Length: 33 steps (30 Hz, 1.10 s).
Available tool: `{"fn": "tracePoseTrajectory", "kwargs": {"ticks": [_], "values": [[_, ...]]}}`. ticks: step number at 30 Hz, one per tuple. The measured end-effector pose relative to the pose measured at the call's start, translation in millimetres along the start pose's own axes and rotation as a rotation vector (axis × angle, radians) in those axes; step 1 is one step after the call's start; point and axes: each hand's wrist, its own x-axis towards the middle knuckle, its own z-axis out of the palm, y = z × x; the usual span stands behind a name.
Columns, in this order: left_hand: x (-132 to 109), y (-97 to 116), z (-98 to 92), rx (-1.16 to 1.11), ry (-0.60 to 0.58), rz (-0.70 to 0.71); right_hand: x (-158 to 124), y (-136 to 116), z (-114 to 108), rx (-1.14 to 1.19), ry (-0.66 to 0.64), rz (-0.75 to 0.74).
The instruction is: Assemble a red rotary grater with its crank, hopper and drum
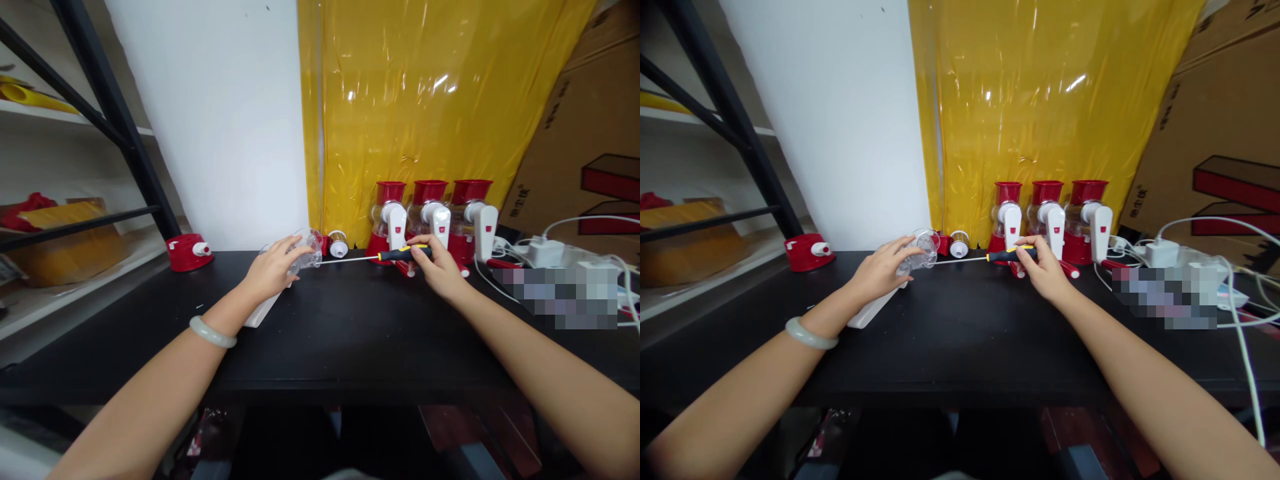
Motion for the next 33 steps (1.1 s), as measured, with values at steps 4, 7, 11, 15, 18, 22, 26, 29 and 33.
{"fn": "tracePoseTrajectory", "kwargs": {"ticks": [4,7,11,15,18,22,26,29,33], "values": [[0.0,-0.9,1.5,0.004,0.011,0.011,-0.5,0.7,1.0,0.028,0.004,-0.004],[0.1,-1.4,2.3,0.007,0.019,0.015,-0.4,3.7,0.6,0.019,0.036,-0.058],[0.0,-1.5,2.7,0.006,0.029,0.024,0.2,4.1,-1.3,-0.066,0.046,-0.098],[-0.2,-1.3,3.0,0.002,0.039,0.033,0.5,1.1,-1.9,-0.062,-0.003,-0.016],[-0.2,-1.7,3.4,0.015,0.048,0.042,1.0,2.0,-1.8,-0.073,0.024,-0.051],[0.2,-3.3,4.7,0.043,0.056,0.067,1.7,6.0,-2.3,-0.068,0.042,-0.138],[0.5,-4.8,6.2,0.057,0.062,0.083,1.2,3.6,-2.4,-0.099,0.043,-0.115],[0.3,-4.7,6.4,0.05,0.067,0.087,-0.1,-1.2,-1.7,-0.079,0.023,-0.054],[-0.1,-3.4,5.3,0.047,0.072,0.085,-0.5,-2.6,-0.7,-0.05,0.006,-0.02]]}}
